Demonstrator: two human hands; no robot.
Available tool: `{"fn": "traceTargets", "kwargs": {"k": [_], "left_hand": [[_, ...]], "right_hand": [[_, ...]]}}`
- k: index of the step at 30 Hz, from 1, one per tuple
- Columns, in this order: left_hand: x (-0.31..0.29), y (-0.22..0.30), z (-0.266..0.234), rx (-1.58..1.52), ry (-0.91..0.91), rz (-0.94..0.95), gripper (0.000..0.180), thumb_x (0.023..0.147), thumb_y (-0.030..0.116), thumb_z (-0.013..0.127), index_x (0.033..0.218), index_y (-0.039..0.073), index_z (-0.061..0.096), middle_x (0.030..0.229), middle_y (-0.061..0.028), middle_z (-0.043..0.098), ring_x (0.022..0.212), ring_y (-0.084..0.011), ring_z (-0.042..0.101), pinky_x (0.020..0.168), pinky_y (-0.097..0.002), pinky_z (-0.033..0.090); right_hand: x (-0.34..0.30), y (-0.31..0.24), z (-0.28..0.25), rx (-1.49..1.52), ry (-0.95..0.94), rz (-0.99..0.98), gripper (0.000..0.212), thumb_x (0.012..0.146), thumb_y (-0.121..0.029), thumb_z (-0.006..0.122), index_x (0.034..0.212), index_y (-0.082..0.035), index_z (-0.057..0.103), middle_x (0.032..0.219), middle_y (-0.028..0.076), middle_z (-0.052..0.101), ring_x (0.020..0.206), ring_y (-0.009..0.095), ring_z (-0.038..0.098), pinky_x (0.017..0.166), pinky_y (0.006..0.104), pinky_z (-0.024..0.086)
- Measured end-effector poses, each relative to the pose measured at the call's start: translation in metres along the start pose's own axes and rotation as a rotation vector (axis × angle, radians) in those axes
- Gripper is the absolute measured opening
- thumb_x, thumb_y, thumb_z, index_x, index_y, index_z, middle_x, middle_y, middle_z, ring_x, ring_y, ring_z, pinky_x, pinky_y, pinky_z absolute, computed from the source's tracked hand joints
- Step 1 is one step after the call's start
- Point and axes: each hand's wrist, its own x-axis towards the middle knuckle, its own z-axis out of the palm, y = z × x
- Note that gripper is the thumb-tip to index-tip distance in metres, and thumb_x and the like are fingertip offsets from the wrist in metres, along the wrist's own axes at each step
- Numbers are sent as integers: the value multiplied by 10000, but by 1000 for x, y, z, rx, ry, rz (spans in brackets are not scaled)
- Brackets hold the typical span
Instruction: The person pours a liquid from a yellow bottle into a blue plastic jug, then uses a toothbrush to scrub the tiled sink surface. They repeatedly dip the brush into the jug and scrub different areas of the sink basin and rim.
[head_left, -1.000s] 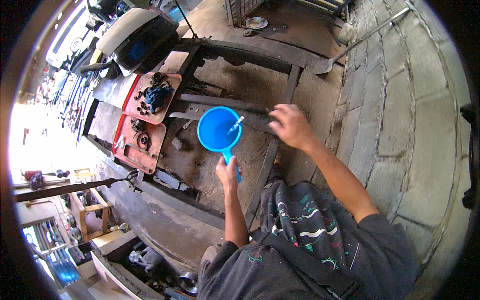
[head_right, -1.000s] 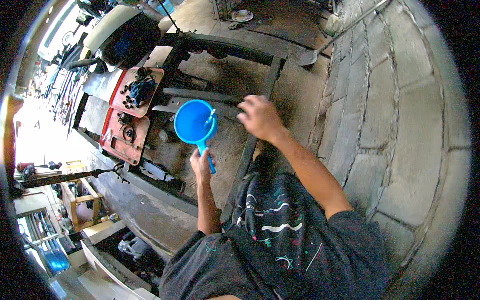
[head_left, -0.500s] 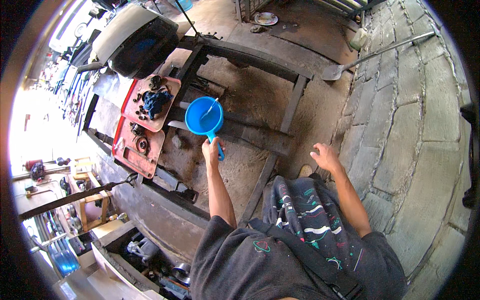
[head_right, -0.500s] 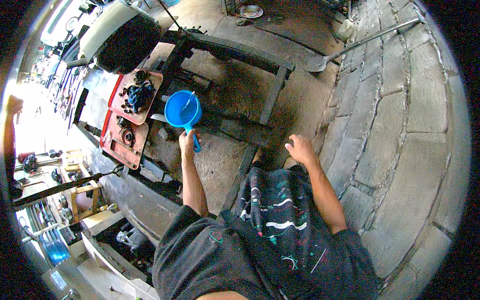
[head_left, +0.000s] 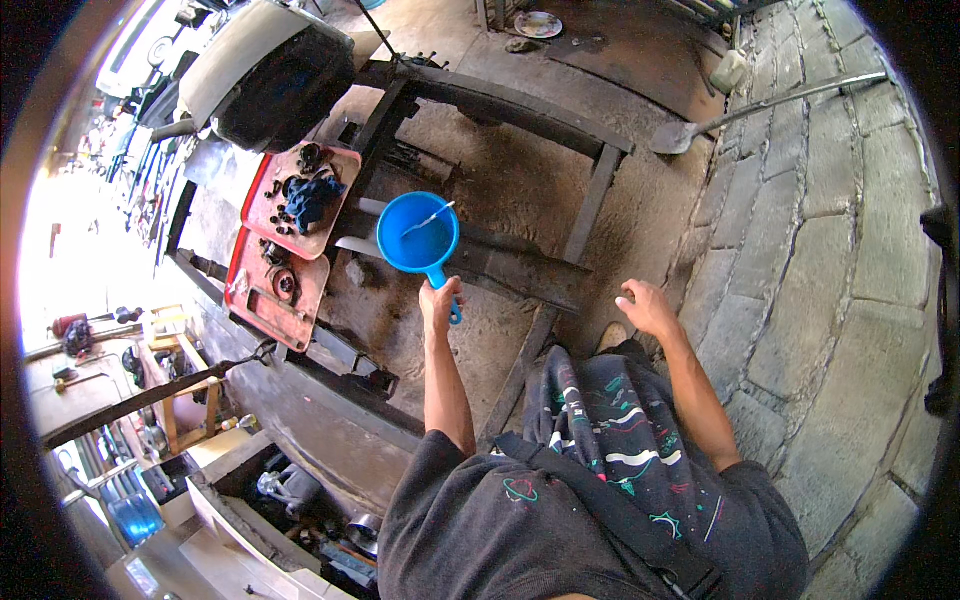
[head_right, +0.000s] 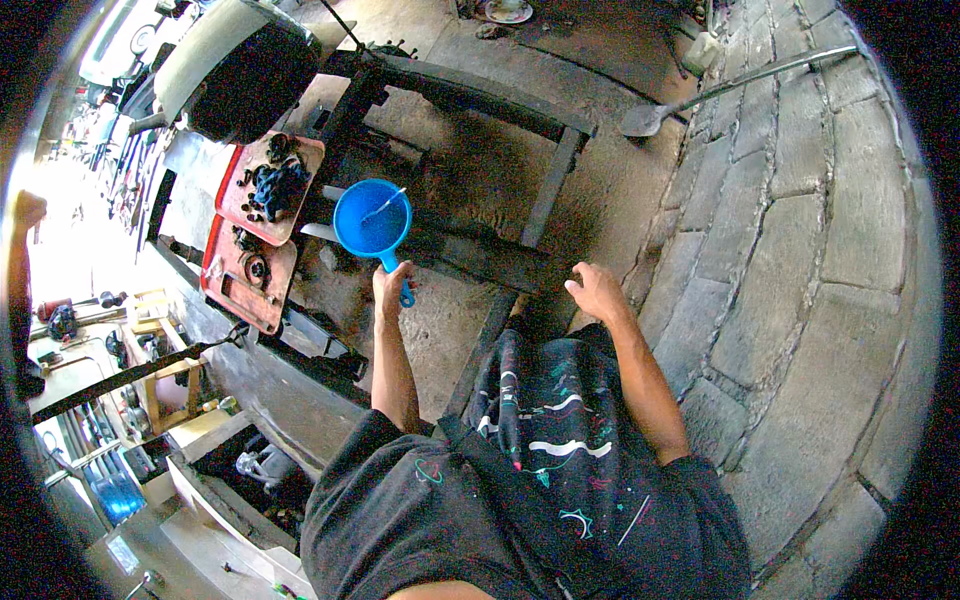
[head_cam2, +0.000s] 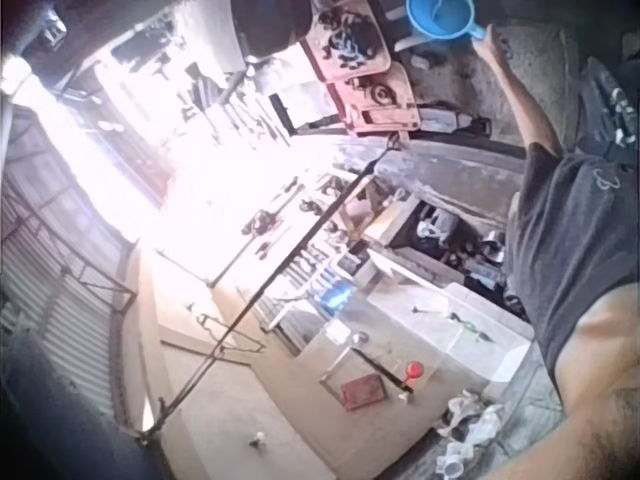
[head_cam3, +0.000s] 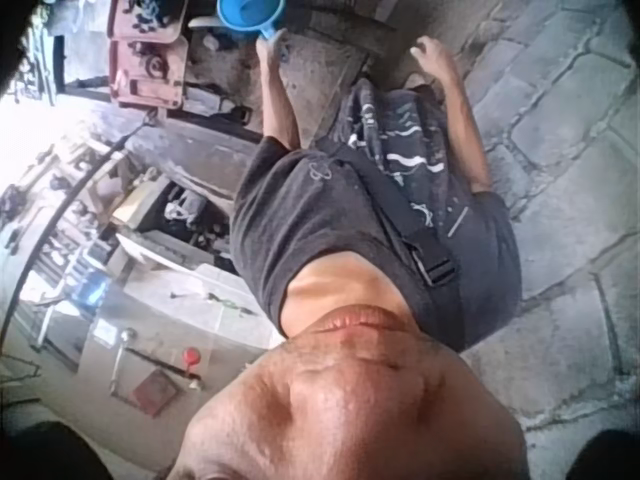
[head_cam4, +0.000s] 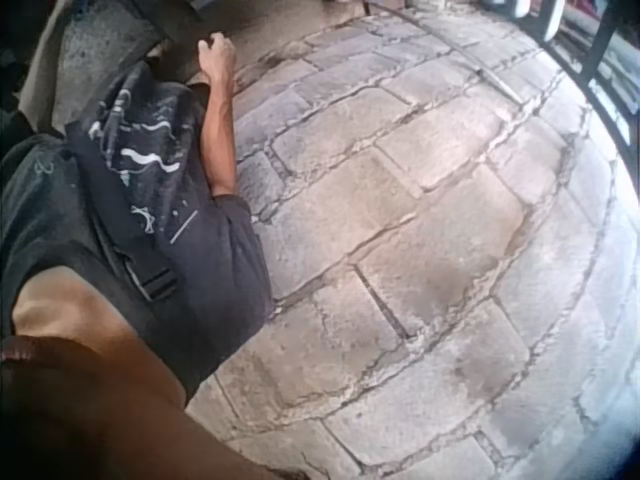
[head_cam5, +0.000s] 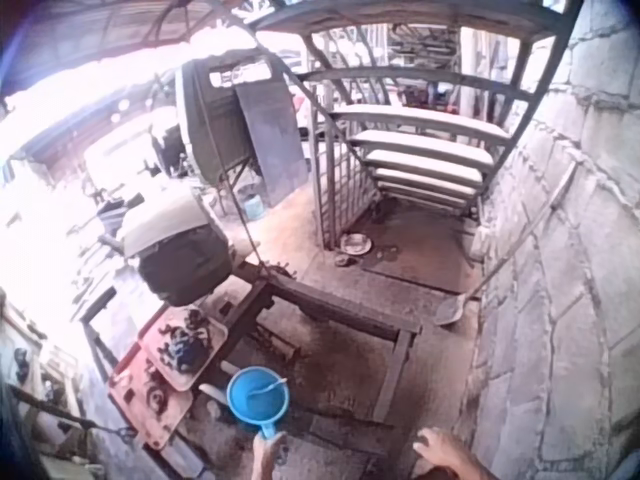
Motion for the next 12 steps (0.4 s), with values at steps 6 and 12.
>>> {"fn": "traceTargets", "kwargs": {"k": [6,12], "left_hand": [[-2,6,2,-26,68,26,293,693,173,683,816,-13,491,664,-96,581,484,-173,571,436,-286,473],[0,14,-5,76,94,72,323,683,176,689,866,-24,513,681,-102,596,511,-173,587,473,-303,484]], "right_hand": [[0,-10,-4,13,-58,80,354,813,-269,597,1072,-31,552,978,179,608,949,339,570,823,426,444],[8,-15,-121,534,181,-212,251,875,-233,552,1037,-45,589,1000,44,623,952,172,577,823,323,472]]}}
